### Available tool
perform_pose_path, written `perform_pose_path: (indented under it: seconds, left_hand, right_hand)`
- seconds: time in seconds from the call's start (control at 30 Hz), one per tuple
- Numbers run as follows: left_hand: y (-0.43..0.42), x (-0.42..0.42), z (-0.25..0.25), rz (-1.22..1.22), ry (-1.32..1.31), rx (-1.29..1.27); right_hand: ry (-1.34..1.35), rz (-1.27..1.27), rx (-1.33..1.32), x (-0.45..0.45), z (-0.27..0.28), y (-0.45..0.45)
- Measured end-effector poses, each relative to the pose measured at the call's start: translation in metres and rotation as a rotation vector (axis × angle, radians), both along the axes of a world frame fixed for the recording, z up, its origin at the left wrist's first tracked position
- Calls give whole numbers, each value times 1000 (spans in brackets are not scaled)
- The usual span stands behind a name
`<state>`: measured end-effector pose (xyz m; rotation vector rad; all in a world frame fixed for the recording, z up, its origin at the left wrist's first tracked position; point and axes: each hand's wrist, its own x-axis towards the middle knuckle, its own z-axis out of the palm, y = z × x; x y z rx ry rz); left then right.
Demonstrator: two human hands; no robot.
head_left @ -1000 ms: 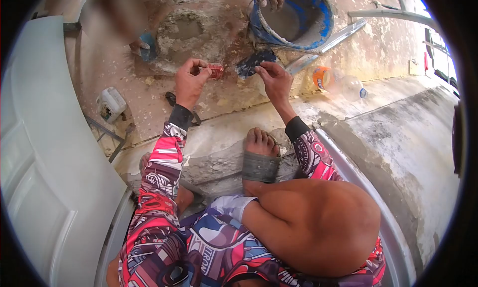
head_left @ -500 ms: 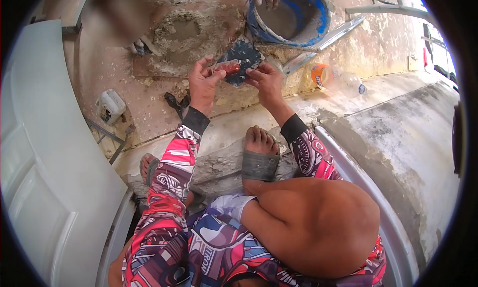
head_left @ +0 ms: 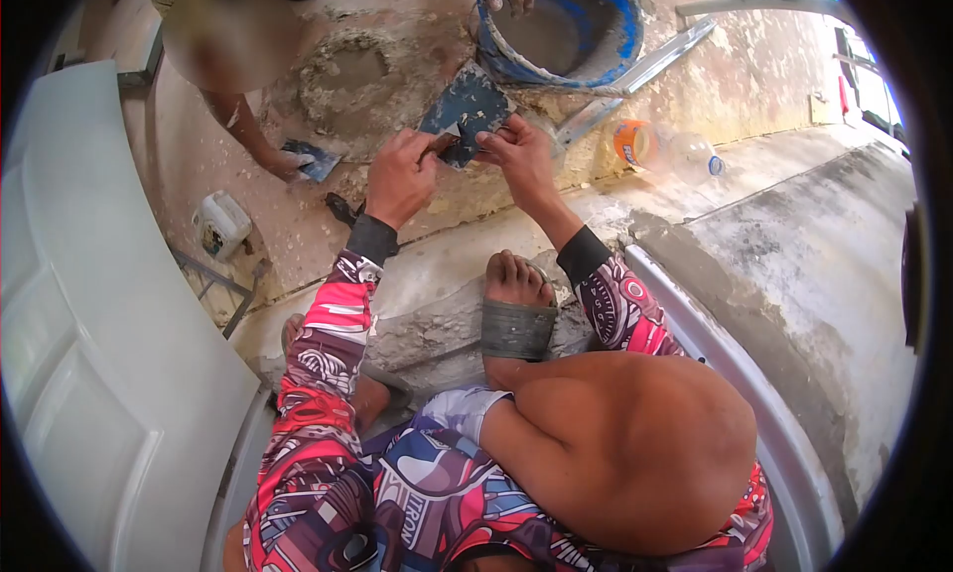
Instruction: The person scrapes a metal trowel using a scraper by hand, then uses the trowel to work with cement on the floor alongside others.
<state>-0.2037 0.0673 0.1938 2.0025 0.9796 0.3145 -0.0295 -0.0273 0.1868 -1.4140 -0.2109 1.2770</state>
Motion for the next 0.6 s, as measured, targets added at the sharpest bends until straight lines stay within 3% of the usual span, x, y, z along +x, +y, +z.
perform_pose_path:
  seconds: [0.1,0.4,0.5,0.6]
  left_hand:
    - [7,2,6,-50,-107,-65]
    - [10,11,16,-319,-48,233]
    - [8,12,13,-349,-16,311]
    - [10,16,15,-223,-105,237]
  right_hand:
    - [-38,19,15,3,-3,-1]
    - [32,157,117,3,1,-1]
    - [-6,186,111,4,-6,-2]
    - [-37,148,107,1,1,1]
